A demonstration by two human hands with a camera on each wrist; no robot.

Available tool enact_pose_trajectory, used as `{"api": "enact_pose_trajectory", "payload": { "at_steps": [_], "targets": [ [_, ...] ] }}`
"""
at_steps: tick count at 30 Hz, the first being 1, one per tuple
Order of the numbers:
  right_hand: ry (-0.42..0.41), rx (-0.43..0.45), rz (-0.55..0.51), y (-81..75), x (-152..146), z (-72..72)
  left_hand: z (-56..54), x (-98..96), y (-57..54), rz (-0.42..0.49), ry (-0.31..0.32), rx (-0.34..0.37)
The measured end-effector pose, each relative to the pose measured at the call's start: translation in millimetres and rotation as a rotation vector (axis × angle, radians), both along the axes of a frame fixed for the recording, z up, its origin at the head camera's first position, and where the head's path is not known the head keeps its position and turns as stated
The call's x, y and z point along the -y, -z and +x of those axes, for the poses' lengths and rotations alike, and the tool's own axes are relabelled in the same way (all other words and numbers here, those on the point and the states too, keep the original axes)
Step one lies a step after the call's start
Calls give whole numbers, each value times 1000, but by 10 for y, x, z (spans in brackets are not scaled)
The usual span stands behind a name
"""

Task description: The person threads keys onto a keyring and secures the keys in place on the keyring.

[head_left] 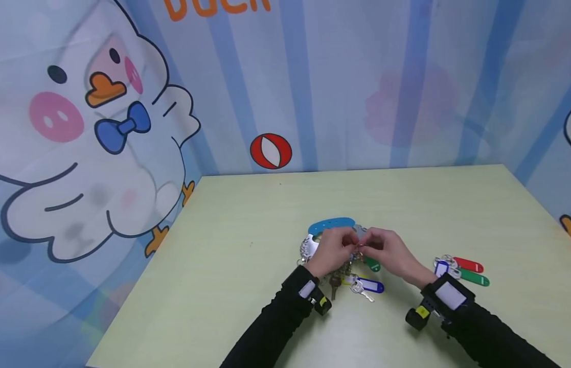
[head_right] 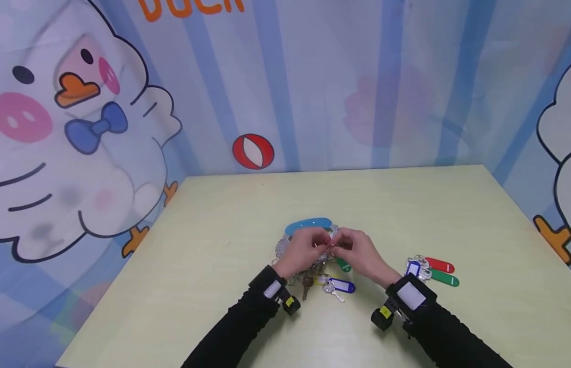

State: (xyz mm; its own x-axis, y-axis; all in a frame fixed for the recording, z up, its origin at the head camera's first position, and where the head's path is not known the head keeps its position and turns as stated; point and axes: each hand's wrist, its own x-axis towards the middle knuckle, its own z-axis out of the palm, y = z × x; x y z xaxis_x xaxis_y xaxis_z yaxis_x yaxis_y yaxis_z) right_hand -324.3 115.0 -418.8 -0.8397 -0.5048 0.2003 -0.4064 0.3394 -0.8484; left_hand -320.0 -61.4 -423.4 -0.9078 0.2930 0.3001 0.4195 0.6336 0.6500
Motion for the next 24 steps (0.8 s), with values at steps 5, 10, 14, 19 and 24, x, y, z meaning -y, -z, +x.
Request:
{"api": "enact_pose_trajectory", "payload": {
  "at_steps": [5,10,14,19,24],
  "targets": [
    [23,42,16,12,-27,-25,-4,0,40,-13,44,-79],
    [23,60,15,38,-25,-34,-8,0,51,-3,31,-77],
    [19,27,16,52,-28,-36,-10,-11,33,17,-1,-29],
    [12,27,23,40,-22,-44,-11,-10,26,27,-5,-1],
    [17,90,16,6,-36,-45,-15,-2,49,-16,66,-98]
  ]
}}
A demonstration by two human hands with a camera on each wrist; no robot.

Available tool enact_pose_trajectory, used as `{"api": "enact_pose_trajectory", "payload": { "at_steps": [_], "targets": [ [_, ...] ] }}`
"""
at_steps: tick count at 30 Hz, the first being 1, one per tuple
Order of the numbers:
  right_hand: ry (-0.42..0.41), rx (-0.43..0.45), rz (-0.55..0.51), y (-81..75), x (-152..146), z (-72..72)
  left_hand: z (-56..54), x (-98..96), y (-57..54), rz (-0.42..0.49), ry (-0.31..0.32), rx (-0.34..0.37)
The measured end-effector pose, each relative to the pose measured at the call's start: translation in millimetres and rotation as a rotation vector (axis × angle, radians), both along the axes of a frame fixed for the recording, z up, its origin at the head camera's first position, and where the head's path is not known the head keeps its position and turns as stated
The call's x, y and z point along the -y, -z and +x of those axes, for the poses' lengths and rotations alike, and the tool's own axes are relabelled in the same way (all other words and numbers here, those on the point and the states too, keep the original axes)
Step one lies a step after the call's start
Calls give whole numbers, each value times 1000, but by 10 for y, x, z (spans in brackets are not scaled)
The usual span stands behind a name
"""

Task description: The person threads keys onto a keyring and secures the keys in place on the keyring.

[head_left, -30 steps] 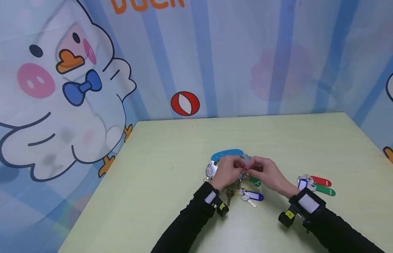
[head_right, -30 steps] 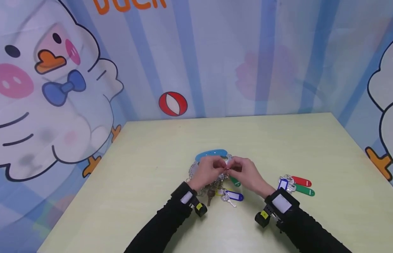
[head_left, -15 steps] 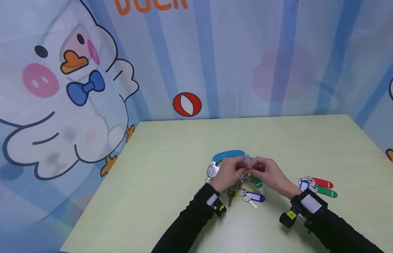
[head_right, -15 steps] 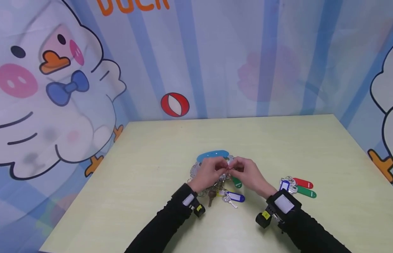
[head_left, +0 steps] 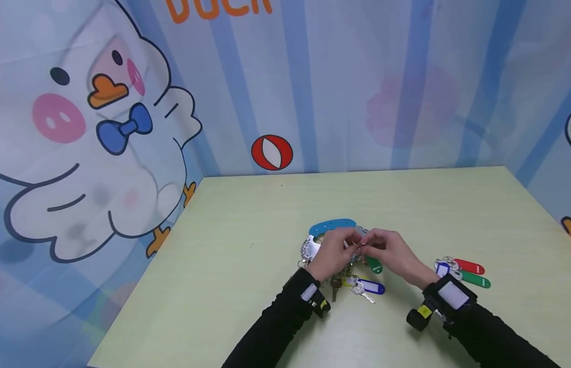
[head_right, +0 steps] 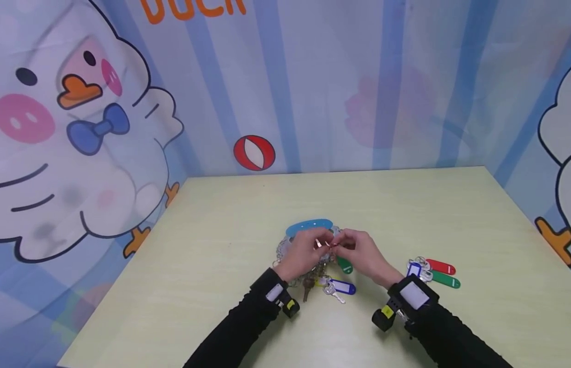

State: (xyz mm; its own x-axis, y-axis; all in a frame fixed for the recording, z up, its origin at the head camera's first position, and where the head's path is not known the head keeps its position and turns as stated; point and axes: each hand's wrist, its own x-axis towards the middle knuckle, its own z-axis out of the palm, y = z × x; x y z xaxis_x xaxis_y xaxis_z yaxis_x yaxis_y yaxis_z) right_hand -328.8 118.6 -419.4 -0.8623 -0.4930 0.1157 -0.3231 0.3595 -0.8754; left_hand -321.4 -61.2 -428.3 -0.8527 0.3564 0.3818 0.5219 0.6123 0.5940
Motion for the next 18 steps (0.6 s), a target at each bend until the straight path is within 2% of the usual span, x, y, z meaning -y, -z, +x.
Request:
{"api": "enact_pose_trajectory", "payload": {
  "at_steps": [4,8,11,15,18],
  "targets": [
    [-3,27,-13,-2,-11,4,-6,8,28,34,13,-16],
    [-10,26,-13,12,-29,5,-7,-5,19,36,-14,-17],
    [-12,2,-4,17,-39,5,-1,-17,-5,44,-33,11],
    [-18,-8,-1,12,-29,4,10,-26,-27,28,-49,38],
    [-6,2,1,4,-20,1,17,-27,-35,4,-28,13]
  ]
}}
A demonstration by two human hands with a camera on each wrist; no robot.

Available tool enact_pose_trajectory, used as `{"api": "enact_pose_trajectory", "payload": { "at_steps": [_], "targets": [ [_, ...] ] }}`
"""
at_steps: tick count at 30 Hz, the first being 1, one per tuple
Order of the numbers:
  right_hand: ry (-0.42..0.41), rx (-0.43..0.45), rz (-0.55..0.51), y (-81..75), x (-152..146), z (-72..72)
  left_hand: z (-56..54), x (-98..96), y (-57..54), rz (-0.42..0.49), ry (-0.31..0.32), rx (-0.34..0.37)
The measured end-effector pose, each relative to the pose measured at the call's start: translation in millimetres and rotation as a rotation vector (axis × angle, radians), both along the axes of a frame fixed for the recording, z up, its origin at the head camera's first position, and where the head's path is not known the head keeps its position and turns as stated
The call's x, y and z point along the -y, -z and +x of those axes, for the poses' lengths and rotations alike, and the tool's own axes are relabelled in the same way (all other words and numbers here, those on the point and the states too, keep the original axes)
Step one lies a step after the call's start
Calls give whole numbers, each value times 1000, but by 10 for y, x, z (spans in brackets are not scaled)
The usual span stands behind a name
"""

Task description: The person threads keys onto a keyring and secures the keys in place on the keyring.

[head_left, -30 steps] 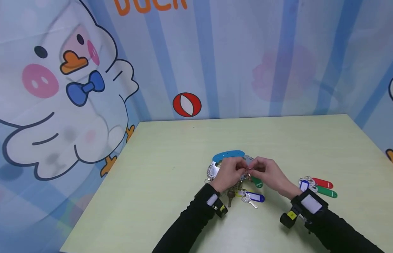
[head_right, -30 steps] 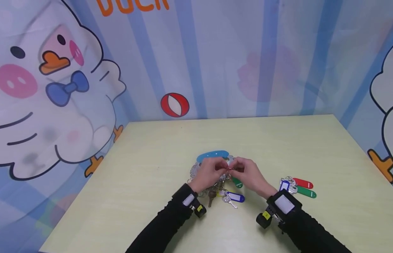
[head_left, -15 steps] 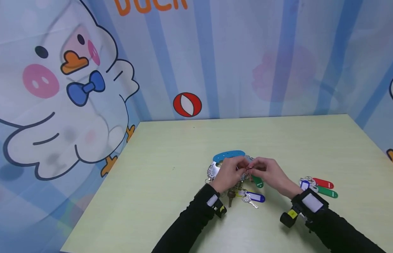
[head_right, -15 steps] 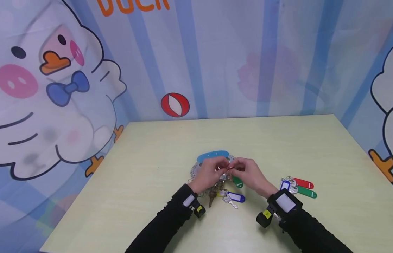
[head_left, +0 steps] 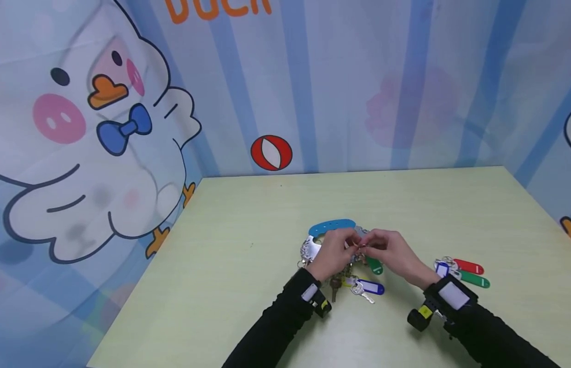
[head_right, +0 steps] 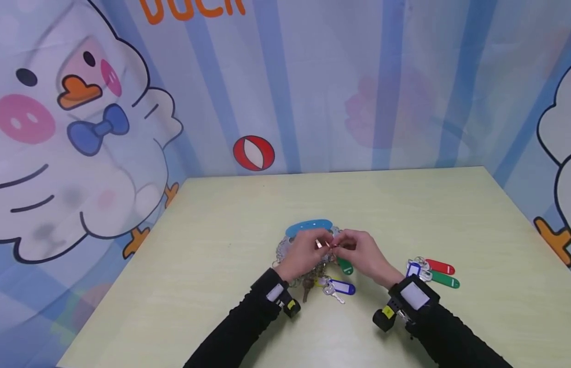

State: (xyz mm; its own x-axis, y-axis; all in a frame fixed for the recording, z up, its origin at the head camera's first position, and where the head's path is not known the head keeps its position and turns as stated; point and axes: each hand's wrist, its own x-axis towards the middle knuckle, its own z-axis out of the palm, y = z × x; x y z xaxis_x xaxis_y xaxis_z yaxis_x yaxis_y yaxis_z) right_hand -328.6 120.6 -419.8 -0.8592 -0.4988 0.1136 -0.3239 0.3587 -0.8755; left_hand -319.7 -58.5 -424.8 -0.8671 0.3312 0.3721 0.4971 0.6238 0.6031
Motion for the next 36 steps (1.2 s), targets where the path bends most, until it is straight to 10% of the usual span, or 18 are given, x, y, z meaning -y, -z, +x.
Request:
{"api": "enact_pose_trajectory", "payload": {
  "at_steps": [36],
  "targets": [
    [-25,-6,-21,46,-25,-23,-28,8,65,72,-11,54]
  ]
}}
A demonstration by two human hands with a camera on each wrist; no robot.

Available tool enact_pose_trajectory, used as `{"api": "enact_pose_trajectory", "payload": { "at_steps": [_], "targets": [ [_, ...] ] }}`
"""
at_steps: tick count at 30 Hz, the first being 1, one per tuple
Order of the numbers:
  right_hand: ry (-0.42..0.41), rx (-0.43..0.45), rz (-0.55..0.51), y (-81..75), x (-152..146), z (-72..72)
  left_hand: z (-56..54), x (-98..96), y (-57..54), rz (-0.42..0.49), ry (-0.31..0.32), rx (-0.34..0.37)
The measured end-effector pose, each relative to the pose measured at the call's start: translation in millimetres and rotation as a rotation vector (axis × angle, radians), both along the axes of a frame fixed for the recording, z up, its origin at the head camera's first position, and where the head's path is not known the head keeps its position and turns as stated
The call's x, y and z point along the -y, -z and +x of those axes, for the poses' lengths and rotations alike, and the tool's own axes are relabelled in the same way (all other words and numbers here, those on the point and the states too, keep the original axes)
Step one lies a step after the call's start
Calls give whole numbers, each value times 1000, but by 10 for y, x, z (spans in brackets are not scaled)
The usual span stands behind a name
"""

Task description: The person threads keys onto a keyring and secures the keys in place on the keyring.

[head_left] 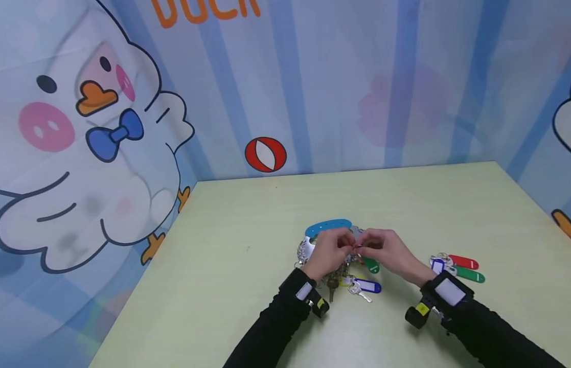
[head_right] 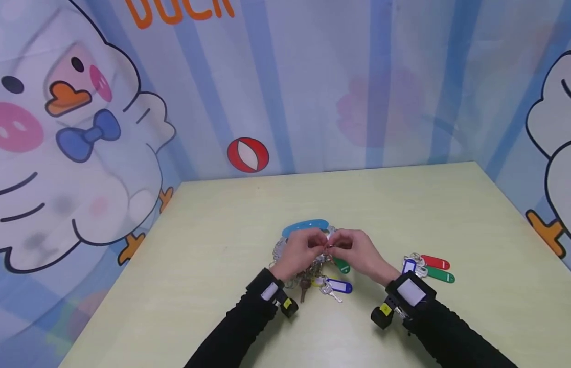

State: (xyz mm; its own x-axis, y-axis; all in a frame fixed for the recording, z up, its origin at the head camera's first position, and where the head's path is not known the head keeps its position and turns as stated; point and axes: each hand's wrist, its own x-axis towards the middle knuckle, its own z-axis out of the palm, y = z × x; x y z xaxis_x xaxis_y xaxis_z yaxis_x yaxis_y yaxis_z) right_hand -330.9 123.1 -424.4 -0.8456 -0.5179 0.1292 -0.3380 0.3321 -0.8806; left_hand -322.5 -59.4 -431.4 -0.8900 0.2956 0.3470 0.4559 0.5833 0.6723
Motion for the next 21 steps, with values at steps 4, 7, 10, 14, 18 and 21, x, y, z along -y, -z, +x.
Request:
{"api": "enact_pose_trajectory", "payload": {
  "at_steps": [4,7,10,14,18,21],
  "targets": [
    [23,27,8,3,-9,-12,4,2,-12,-22,37,-25],
    [31,41,5,7,-12,-18,0,4,0,-13,43,-40],
    [30,35,6,12,-9,-19,-3,2,14,9,31,-43],
    [34,1,14,22,-4,-12,1,-10,10,39,7,-14],
    [29,-19,10,25,-6,0,5,-15,-8,39,-43,43],
    [13,-11,2,24,-19,10,5,-5,-11,39,-65,79]
  ]
}}
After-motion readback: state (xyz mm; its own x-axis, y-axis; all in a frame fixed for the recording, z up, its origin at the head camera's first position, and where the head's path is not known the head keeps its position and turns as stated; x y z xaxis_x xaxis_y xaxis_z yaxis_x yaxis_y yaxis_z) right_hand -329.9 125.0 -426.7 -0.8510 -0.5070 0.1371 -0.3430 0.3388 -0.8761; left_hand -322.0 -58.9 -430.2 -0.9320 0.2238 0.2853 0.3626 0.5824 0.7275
